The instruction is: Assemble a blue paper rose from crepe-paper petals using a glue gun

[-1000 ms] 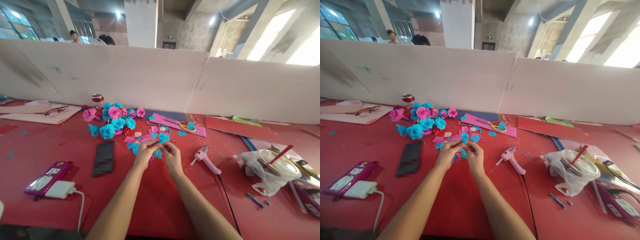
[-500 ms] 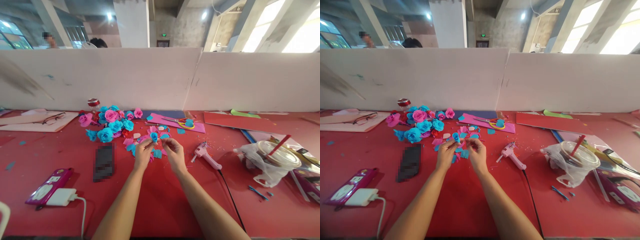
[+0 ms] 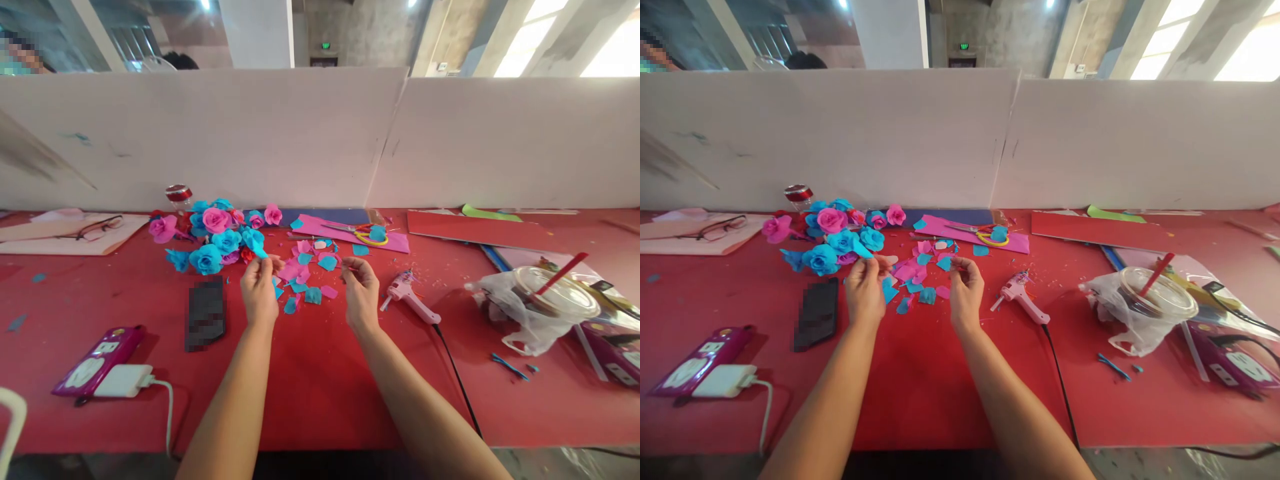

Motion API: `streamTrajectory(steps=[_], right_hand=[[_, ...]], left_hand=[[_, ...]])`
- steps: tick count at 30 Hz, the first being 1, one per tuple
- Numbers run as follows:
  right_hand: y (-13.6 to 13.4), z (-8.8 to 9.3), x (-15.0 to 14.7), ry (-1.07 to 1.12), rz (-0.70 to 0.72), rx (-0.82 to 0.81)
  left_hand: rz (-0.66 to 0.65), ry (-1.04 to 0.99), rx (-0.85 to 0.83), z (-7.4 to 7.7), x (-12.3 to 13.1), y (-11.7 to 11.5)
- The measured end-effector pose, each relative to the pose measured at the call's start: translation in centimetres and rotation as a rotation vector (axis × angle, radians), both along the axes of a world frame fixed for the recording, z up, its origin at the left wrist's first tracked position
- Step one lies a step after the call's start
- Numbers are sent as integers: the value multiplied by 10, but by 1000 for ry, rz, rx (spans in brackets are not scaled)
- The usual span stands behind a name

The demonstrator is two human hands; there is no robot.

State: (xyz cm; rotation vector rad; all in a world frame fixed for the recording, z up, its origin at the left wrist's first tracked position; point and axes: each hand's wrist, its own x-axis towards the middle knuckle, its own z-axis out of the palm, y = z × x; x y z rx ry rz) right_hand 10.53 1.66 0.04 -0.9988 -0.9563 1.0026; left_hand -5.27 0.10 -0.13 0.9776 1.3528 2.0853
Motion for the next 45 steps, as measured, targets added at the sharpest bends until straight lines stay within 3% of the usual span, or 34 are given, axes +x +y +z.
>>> streamTrajectory(steps=[3, 6, 9, 12, 16, 19, 23, 27, 33, 36, 39, 45], right_hand=[[4, -10, -2, -135, 109, 3], [6, -22, -3, -486, 243, 26], [5, -32, -3, -848, 190, 94], [2, -34, -12, -1018, 185, 156], [-4, -28, -47, -1098, 315, 207], [-7, -20, -78, -1315, 461, 188], [-4, -16, -98, -1484, 451, 81], [7, -20, -84, -1310, 374, 43], [16, -20, -36, -405, 413, -24], [9, -17, -23, -146, 423, -51], [4, -16, -17, -89, 407, -69], [8, -21, -9, -143, 402, -60]], left_hand=[[150, -39, 31, 0, -18, 4], [258, -62, 15, -3, -34, 7], [406, -16, 18, -6, -45, 7], [533, 57, -36, -7, -52, 6], [505, 23, -82, -9, -54, 7], [464, -16, -100, -13, -54, 7], [402, -30, -121, -16, -54, 6], [234, -94, -269, -14, -49, 5], [-234, -74, -466, -6, -21, 2], [-490, -78, -460, -4, -6, -1], [-556, -47, -430, -3, 3, -3], [-557, -22, -458, -2, 5, -4]])
